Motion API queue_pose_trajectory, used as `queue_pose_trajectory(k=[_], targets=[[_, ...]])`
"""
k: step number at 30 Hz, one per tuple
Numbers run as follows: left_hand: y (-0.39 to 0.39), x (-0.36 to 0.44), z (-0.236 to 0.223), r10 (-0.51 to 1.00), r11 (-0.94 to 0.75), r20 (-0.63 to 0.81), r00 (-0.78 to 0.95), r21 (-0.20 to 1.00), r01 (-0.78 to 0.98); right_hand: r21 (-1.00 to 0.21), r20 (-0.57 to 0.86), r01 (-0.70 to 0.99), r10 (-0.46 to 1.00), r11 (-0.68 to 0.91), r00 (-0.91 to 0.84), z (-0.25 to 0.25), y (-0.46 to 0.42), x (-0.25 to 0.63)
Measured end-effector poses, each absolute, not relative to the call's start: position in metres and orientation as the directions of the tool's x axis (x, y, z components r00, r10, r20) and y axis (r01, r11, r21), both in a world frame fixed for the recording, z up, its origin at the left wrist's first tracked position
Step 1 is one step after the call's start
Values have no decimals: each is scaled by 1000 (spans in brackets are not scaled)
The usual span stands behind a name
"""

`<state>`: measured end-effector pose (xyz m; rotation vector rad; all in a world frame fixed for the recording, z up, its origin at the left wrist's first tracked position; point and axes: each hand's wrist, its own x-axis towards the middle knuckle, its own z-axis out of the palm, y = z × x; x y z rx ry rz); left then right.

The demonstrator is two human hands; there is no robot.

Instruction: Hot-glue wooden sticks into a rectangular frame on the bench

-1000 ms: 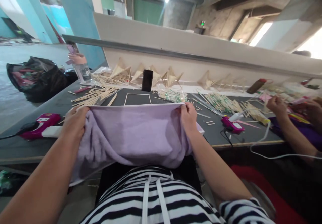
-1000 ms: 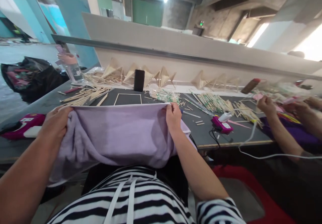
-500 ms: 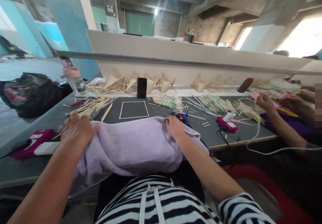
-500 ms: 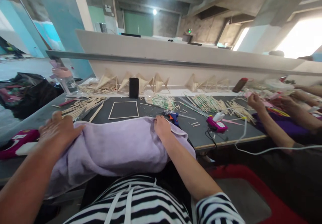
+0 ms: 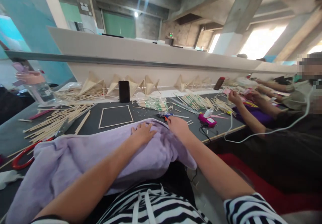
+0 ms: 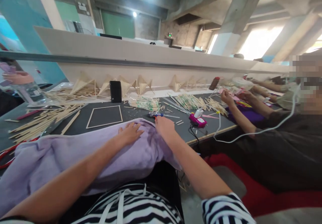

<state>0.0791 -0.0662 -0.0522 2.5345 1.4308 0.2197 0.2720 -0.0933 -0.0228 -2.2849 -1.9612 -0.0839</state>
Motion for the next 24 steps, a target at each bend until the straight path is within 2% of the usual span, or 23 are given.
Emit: queue_pose_trajectory(k=[4, 12, 19, 24], targets=[[-71, 92, -54, 931, -346, -31, 365, 250, 904, -89, 52, 963, 965, -253, 258, -16, -67, 297], [-76, 89, -58, 924, -362, -66, 378, 172, 916, -261, -139, 918, 952, -299, 271, -20, -24, 304], [-73, 92, -60, 928, -351, -76, 365, 158, 923, -495, -256, 783, 924, -377, 284, -12, -37, 342], [-71, 92, -51, 920, -368, -94, 381, 128, 921, -723, -259, 559, 909, -407, 327, -3, -55, 362]])
